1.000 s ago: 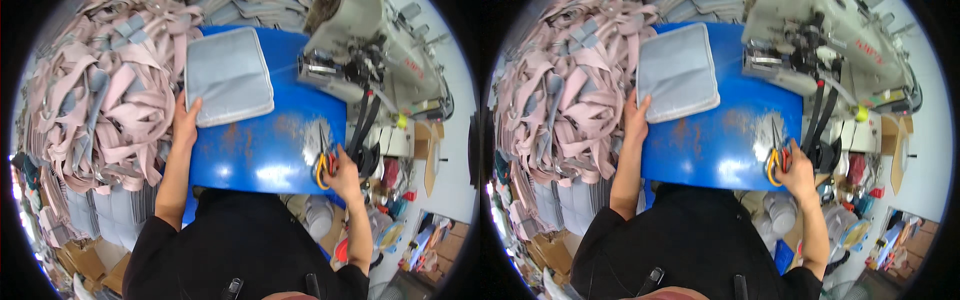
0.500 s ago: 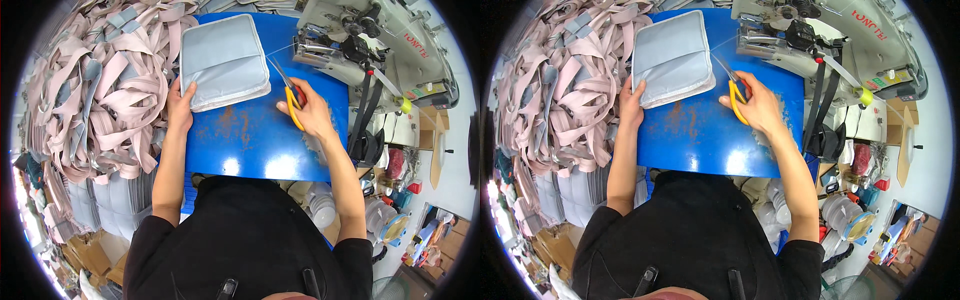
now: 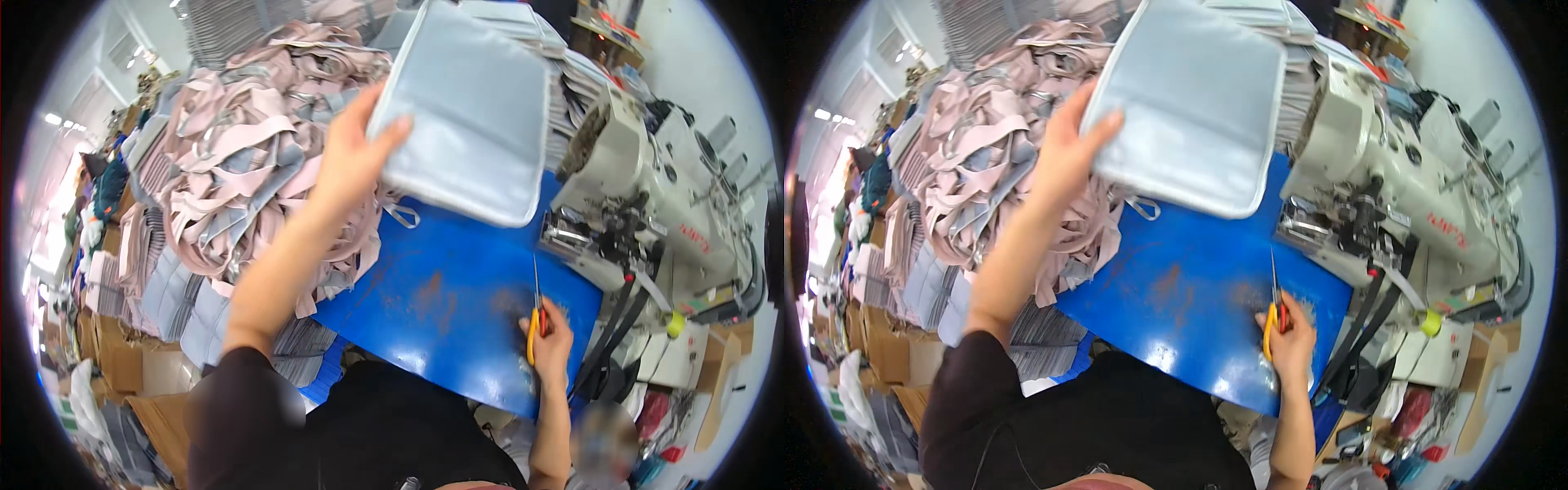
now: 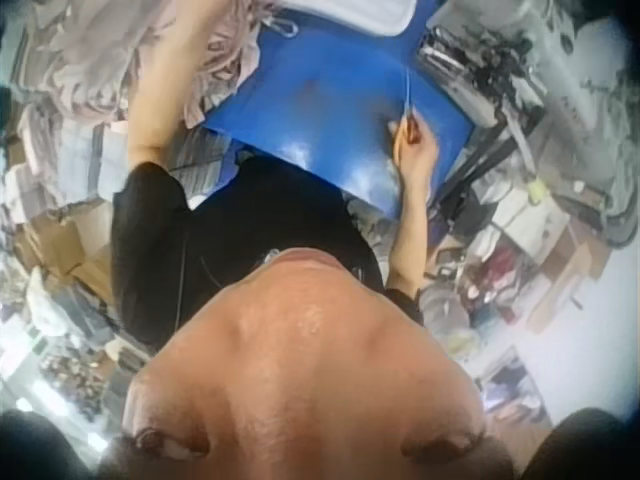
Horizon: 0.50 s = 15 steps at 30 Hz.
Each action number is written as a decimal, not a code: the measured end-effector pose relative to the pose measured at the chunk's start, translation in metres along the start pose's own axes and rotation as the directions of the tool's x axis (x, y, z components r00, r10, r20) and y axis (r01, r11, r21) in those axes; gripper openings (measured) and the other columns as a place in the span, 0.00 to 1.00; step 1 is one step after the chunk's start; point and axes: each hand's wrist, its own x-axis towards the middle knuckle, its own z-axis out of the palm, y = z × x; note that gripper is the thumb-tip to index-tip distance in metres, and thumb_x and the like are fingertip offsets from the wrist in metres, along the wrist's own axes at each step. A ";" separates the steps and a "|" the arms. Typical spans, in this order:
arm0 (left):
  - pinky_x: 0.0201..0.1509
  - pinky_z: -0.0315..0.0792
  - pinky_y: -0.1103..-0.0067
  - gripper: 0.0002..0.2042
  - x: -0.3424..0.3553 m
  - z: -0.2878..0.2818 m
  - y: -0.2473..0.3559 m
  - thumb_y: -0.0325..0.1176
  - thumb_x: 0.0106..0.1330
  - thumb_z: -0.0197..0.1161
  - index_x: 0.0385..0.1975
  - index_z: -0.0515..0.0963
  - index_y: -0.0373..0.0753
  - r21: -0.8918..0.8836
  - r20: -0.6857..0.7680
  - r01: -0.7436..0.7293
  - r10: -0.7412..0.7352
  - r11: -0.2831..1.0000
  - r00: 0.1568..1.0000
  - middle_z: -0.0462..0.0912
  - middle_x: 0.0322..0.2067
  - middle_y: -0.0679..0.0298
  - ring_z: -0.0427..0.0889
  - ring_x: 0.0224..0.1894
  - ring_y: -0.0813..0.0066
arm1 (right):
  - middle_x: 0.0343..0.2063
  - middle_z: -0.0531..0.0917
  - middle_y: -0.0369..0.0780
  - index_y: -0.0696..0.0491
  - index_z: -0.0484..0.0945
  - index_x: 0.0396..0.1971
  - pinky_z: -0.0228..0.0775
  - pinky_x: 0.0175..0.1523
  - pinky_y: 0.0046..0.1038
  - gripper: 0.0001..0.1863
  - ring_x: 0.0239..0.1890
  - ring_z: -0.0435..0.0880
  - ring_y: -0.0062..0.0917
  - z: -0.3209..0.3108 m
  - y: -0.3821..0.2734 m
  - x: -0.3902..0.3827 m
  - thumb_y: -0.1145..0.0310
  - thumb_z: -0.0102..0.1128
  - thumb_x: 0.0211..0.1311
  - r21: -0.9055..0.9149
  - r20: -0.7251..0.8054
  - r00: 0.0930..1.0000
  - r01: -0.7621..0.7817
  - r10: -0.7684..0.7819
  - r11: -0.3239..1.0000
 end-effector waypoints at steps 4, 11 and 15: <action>0.54 0.78 0.76 0.23 0.153 -0.039 -0.007 0.35 0.67 0.70 0.59 0.79 0.31 -0.091 0.035 0.000 0.003 0.996 0.999 0.87 0.50 0.57 0.85 0.50 0.74 | 0.39 0.81 0.31 0.60 0.78 0.62 0.72 0.46 0.19 0.31 0.38 0.77 0.14 0.002 0.004 -0.006 0.78 0.77 0.58 0.025 0.000 1.000 0.020 -0.020 1.000; 0.47 0.79 0.64 0.21 0.393 -0.158 -0.090 0.48 0.58 0.69 0.40 0.87 0.36 0.784 -0.242 -0.073 0.411 0.617 0.879 0.89 0.38 0.46 0.88 0.44 0.54 | 0.36 0.82 0.33 0.60 0.76 0.64 0.71 0.41 0.20 0.31 0.36 0.78 0.14 0.018 0.004 0.002 0.79 0.74 0.59 0.052 0.048 0.992 0.115 -0.117 0.992; 0.51 0.80 0.63 0.18 0.288 -0.075 -0.026 0.46 0.60 0.66 0.43 0.87 0.39 0.789 0.192 -0.355 0.348 0.501 0.918 0.88 0.41 0.46 0.87 0.46 0.49 | 0.31 0.83 0.36 0.59 0.74 0.62 0.72 0.37 0.26 0.31 0.31 0.81 0.22 0.006 0.000 -0.011 0.77 0.73 0.59 -0.177 -0.004 1.000 -0.008 0.007 0.984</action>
